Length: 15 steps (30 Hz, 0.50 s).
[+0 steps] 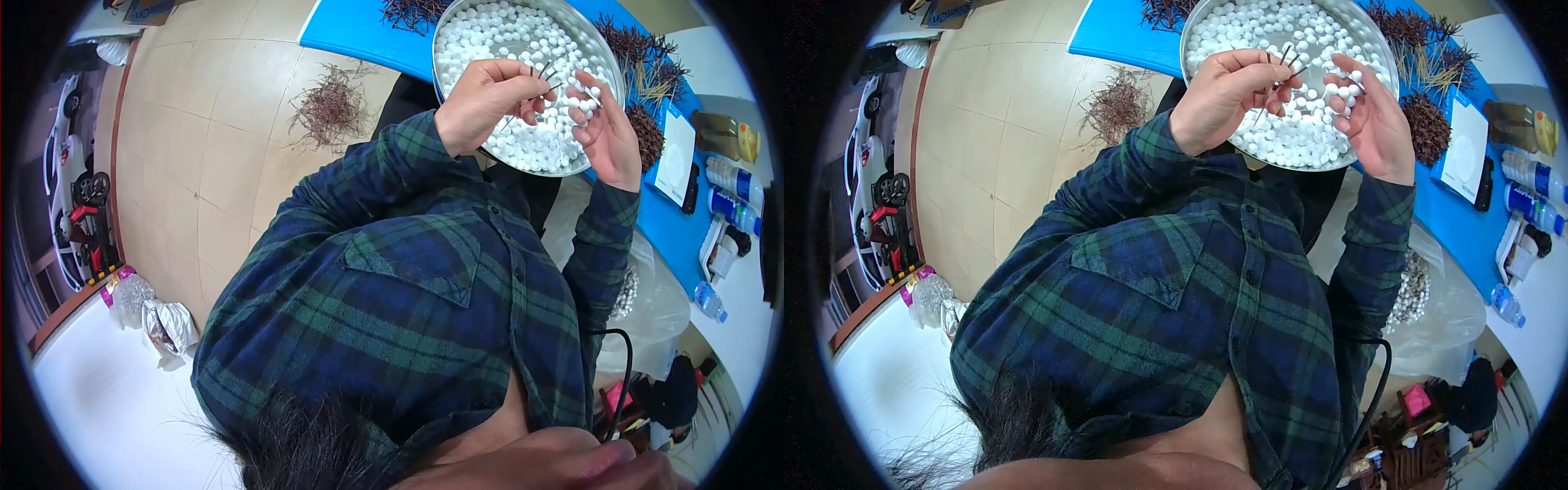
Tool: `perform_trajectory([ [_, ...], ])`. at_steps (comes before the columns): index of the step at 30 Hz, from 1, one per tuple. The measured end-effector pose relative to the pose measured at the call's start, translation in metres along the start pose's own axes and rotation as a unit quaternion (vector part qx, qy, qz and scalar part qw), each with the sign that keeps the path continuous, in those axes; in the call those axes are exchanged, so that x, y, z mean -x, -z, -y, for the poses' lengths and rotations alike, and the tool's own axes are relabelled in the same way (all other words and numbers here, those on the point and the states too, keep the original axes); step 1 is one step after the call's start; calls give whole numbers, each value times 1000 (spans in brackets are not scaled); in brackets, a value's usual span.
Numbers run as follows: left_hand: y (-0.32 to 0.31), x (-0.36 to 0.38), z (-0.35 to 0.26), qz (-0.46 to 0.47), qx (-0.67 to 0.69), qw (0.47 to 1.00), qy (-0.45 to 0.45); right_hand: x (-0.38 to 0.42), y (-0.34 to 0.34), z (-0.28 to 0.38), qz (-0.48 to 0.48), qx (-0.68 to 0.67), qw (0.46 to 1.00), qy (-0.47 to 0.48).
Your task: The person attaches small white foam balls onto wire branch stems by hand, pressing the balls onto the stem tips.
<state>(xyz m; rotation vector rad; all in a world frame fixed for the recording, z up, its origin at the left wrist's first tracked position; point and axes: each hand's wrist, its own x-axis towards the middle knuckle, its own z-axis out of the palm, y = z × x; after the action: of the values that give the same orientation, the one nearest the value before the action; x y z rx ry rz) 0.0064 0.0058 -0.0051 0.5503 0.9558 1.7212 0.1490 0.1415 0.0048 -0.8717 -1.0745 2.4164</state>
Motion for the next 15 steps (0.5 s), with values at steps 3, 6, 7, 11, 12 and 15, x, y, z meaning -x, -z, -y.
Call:
perform_trajectory([
  [3, -3, 0, 1, 4, -1, 1000, 1, 1, 2, -2, -2, -12, 1000, 1],
  [6, -6, 1, 1, 9, -7, 1000, 7, 0, 8, -8, 33, 2, 999, 23],
  [7, -6, 1, 1, 9, -7, 1000, 8, 0, 10, -9, 33, 2, 999, 23],
  [11, -4, 0, 2, 16, 40, 998, 53, 0, 17, -12, 107, -38, 993, 32],
  [12, -5, 0, 2, 16, 40, 998, 53, 0, 17, -13, 106, -38, 993, 32],
  [15, -9, 1, 1, 1, 11, 999, 42, 4, 15, -14, 114, -76, 990, 32],
])
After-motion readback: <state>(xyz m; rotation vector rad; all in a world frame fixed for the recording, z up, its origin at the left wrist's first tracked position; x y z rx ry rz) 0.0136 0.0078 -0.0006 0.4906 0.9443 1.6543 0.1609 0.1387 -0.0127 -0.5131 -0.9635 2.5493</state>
